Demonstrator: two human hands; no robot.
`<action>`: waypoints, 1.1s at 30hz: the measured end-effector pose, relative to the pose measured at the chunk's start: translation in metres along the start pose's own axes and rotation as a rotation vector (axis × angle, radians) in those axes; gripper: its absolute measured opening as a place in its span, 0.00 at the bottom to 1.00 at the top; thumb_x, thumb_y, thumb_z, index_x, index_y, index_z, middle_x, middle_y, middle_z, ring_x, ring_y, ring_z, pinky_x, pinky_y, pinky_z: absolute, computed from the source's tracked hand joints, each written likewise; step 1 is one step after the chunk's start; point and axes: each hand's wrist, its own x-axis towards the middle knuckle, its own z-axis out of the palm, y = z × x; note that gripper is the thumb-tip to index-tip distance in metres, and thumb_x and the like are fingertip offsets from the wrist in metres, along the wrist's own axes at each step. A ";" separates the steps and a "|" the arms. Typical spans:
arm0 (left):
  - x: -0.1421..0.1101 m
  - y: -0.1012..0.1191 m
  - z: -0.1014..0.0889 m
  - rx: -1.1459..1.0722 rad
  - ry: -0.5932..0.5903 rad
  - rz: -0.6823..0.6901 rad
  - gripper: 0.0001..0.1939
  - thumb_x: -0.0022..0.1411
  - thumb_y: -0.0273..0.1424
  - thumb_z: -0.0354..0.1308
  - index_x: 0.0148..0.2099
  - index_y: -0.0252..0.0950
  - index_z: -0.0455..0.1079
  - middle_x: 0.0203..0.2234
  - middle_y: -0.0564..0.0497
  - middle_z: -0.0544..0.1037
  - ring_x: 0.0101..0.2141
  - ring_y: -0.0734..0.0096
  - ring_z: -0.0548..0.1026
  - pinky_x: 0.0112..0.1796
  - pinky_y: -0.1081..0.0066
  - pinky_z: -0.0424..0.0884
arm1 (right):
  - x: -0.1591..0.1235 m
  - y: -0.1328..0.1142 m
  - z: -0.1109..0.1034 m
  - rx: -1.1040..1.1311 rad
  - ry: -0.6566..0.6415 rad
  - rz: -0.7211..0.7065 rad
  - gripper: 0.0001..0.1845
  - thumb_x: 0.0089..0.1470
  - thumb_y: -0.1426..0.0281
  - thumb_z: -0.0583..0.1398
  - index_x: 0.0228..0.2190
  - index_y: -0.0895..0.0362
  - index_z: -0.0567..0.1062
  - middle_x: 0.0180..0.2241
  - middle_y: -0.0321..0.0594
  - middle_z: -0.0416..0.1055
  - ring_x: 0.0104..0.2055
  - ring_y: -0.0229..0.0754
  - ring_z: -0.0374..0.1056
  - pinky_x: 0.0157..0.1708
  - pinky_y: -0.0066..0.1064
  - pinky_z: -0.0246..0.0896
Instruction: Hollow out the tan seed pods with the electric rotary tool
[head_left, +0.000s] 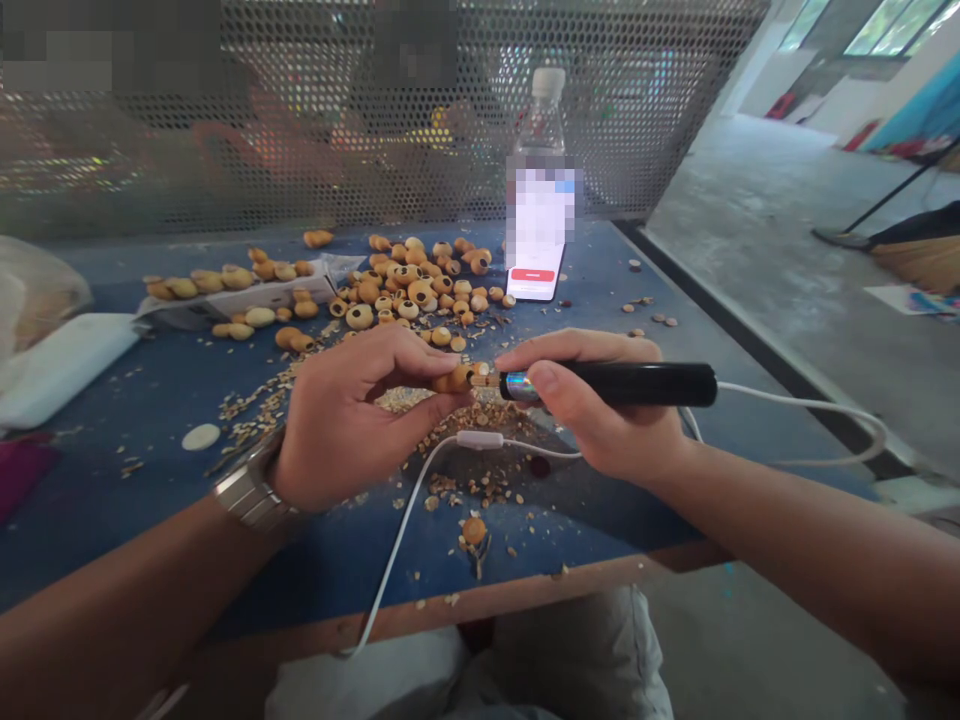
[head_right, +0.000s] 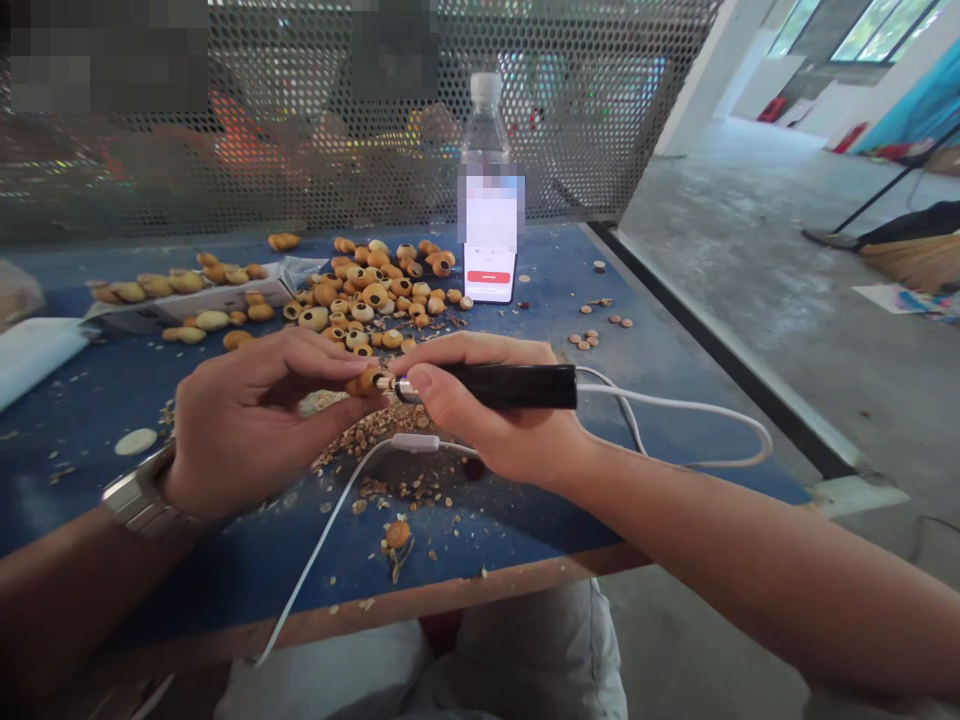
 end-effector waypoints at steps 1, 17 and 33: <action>0.000 0.000 0.000 -0.013 -0.003 -0.007 0.10 0.61 0.31 0.73 0.43 0.45 0.76 0.35 0.55 0.82 0.36 0.70 0.81 0.35 0.67 0.79 | 0.000 0.002 0.000 0.027 0.006 0.025 0.07 0.63 0.67 0.65 0.38 0.52 0.85 0.35 0.34 0.84 0.33 0.33 0.77 0.34 0.25 0.72; -0.002 0.000 -0.002 -0.037 -0.044 -0.008 0.11 0.61 0.28 0.72 0.44 0.43 0.77 0.38 0.52 0.83 0.37 0.68 0.82 0.37 0.66 0.80 | 0.003 0.012 0.001 0.278 -0.032 0.137 0.10 0.64 0.62 0.65 0.36 0.53 0.85 0.31 0.34 0.81 0.28 0.32 0.73 0.27 0.24 0.69; -0.002 -0.005 0.005 -0.096 -0.075 -0.073 0.08 0.61 0.26 0.70 0.41 0.40 0.75 0.41 0.50 0.83 0.44 0.64 0.83 0.45 0.65 0.85 | 0.003 0.000 -0.007 -0.025 0.008 0.037 0.09 0.63 0.67 0.63 0.34 0.51 0.85 0.30 0.34 0.83 0.26 0.34 0.72 0.26 0.26 0.67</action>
